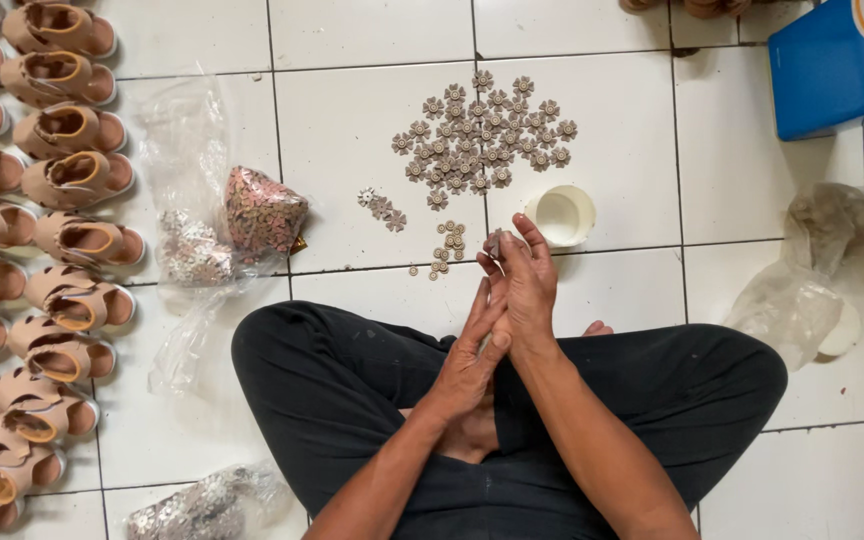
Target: The person sits on a tiled floor and repeatedly picks up small flower-shaped pieces and round inserts, presses them together, and places the assembled units into a small white container. Finished assemblies accumulate on the floor beside the container.
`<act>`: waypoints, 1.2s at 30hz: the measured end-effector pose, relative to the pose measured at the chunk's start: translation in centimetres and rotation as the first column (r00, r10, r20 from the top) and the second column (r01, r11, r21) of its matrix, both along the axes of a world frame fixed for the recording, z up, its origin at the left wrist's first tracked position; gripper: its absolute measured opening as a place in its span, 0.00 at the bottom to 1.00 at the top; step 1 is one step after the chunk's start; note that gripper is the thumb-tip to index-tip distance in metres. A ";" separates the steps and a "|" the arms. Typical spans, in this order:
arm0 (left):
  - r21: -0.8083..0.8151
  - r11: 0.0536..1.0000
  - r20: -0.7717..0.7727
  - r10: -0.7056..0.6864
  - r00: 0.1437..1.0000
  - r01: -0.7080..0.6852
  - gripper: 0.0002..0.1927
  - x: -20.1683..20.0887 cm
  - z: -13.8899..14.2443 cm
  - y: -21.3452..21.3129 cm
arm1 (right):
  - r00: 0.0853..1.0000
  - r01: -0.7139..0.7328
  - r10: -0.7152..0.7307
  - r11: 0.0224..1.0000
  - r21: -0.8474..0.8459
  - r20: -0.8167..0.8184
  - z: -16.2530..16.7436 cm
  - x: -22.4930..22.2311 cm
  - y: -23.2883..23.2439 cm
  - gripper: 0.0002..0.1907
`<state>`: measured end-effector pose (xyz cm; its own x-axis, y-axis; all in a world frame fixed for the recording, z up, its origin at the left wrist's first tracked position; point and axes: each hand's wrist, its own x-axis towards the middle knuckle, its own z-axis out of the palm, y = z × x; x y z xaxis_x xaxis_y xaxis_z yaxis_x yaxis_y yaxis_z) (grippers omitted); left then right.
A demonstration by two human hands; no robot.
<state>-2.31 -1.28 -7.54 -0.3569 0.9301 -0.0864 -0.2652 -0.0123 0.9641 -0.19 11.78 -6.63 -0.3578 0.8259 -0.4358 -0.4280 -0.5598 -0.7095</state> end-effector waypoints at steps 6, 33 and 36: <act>-0.250 0.957 -0.027 0.148 0.989 -0.150 0.13 -4.4 -1.5 -1.8 | 0.996 -0.075 0.057 0.963 0.259 0.075 2.1 1.1 0.7 0.23; -0.212 0.966 0.113 -0.128 0.985 0.150 0.20 -3.6 1.9 -2.5 | 0.916 -0.224 0.207 0.975 -0.011 -0.345 5.6 3.5 2.3 0.20; -0.003 0.998 -0.023 0.065 0.998 -0.065 0.15 -4.2 0.9 -3.0 | 0.951 -0.268 0.302 0.911 0.313 -0.062 6.5 3.7 3.5 0.19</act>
